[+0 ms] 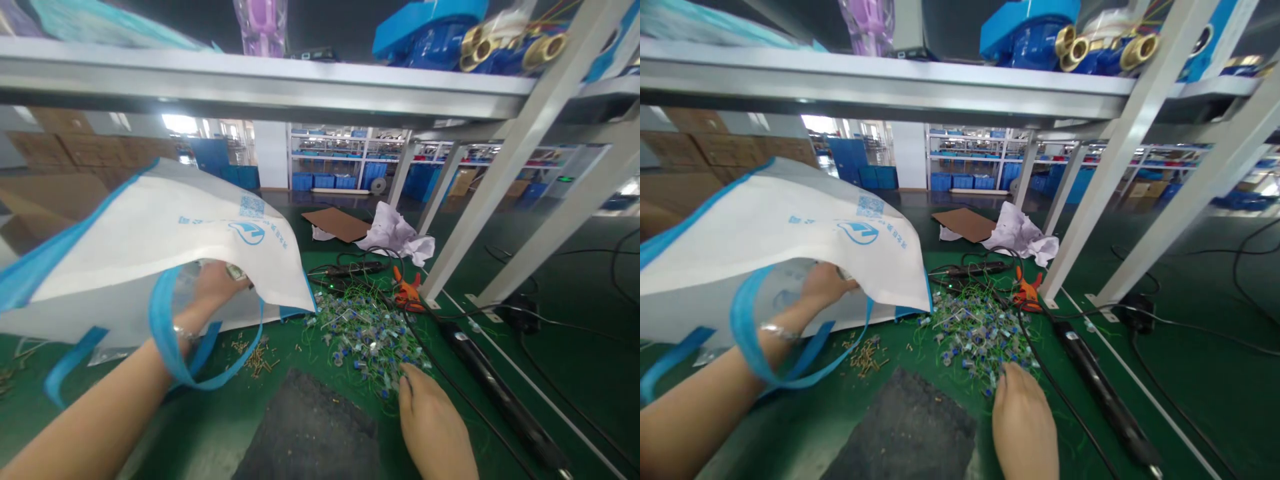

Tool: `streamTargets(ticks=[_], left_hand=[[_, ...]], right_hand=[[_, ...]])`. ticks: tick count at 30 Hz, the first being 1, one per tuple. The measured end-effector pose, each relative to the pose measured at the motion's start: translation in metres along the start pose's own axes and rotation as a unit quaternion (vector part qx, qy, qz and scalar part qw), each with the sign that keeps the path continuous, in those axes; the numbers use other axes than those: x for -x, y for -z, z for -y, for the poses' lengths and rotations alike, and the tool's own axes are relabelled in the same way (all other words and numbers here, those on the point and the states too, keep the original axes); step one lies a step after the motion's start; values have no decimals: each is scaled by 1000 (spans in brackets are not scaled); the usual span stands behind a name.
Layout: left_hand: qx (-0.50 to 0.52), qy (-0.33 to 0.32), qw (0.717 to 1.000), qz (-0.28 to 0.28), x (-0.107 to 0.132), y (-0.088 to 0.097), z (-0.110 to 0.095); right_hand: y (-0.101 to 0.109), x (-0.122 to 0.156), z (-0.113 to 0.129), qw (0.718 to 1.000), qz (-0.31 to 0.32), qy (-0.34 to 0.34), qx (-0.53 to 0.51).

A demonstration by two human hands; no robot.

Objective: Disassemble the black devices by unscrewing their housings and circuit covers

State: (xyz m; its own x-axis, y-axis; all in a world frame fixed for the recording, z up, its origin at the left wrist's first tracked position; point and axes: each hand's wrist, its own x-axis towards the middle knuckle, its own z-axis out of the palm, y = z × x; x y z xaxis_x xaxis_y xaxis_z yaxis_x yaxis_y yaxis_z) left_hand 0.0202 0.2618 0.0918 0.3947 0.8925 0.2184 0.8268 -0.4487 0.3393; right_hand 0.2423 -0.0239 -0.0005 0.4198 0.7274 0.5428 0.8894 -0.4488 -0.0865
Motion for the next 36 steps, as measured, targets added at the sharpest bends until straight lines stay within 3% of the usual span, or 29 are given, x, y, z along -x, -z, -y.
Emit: streamTargets(ticks=[3, 5, 6, 8, 10, 13, 16, 20, 22, 24, 27, 29, 32, 34, 36], left_hand=[[143, 61, 988, 1, 40, 3, 16], [263, 44, 962, 61, 79, 3, 21], [345, 37, 932, 99, 99, 1, 21], [539, 48, 826, 159, 133, -5, 16], [675, 96, 710, 177, 158, -15, 6], [754, 171, 608, 181, 178, -30, -12], [771, 243, 565, 167, 188, -41, -29], [777, 309, 534, 128, 205, -44, -42], [776, 286, 544, 140, 213, -41, -45], [763, 237, 579, 162, 216, -37, -47], [710, 156, 664, 175, 213, -35, -52], [635, 112, 747, 162, 206, -36, -56], [491, 51, 863, 112, 197, -41, -62], [418, -1, 906, 73, 194, -45, -66], [373, -50, 926, 41, 193, -49, -71]], right_hand=[[-1, -2, 2, 1000, -5, 2, -19], [4, -5, 9, 999, -23, 14, -44], [9, -5, 15, 997, -32, 22, -67], [20, -5, 30, 989, -36, 38, -135], [31, -4, 47, 975, 10, 52, -218], [42, -4, 69, 939, 151, 51, -306], [43, -7, 81, 915, 230, 49, -327], [42, -14, 87, 904, 246, 65, -345], [44, -18, 90, 899, 239, 72, -359], [48, -21, 92, 892, 229, 83, -380], [54, -24, 94, 868, 240, 112, -420], [58, -26, 94, 861, 233, 126, -433], [67, -26, 95, 874, 178, 172, -419], [75, -27, 98, 887, 158, 222, -372], [82, -28, 104, 912, 163, 252, -281]])
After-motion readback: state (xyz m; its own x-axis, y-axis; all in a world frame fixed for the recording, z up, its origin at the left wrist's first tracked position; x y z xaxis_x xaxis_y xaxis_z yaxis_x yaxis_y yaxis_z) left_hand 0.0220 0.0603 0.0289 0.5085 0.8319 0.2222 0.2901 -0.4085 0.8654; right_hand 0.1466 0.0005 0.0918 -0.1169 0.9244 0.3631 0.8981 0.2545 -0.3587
